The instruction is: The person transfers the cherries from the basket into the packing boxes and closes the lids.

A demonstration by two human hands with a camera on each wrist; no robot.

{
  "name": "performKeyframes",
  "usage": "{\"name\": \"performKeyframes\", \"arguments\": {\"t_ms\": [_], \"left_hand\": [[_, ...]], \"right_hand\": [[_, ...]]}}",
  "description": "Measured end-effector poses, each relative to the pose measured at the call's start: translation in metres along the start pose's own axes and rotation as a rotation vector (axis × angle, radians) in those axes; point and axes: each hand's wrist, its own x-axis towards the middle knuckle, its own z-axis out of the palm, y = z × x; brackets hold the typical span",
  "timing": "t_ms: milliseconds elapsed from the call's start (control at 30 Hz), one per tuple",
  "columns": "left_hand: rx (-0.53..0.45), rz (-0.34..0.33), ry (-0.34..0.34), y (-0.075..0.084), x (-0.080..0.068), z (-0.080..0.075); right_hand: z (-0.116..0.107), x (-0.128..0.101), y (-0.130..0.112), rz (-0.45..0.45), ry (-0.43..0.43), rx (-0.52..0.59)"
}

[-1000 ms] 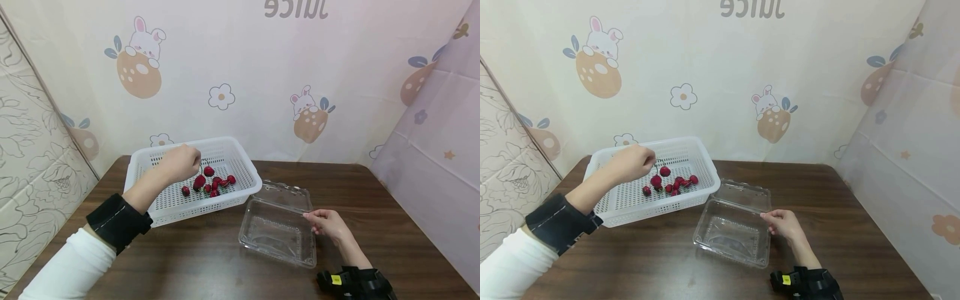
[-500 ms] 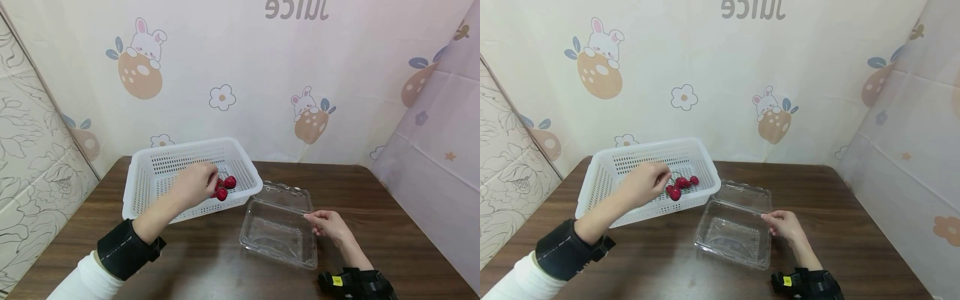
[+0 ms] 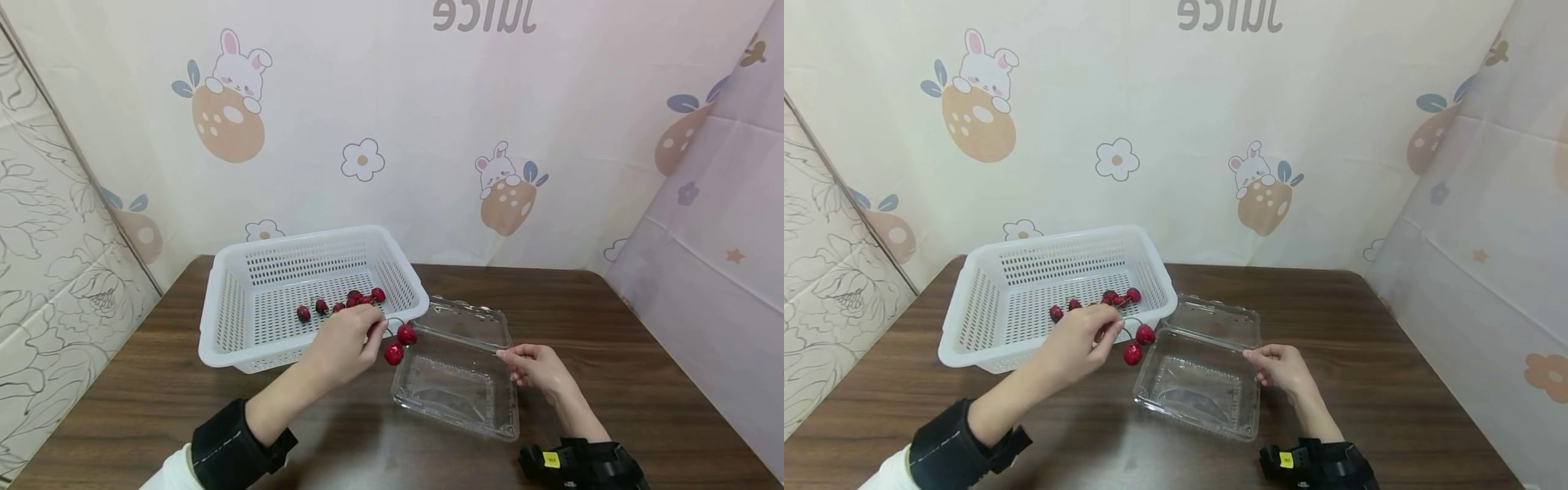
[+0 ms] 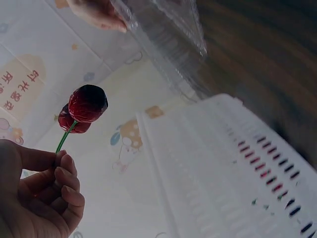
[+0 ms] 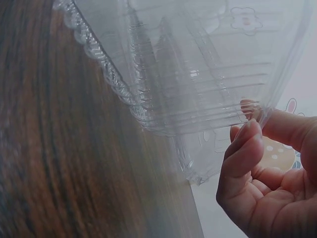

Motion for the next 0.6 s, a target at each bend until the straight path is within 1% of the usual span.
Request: {"name": "performKeyframes", "arguments": {"t_ms": [233, 433, 600], "left_hand": [[-0.033, -0.001, -0.016, 0.004, -0.008, 0.019], [-0.057, 0.005, -0.055, 0.007, -0.014, 0.035], [-0.051, 0.017, -0.096, 0.009, -0.016, 0.046]], "right_hand": [[0.000, 0.001, 0.000, 0.007, 0.000, 0.013], [0.000, 0.001, 0.000, 0.005, -0.001, 0.017], [0.000, 0.001, 0.000, 0.001, -0.003, 0.013]]}}
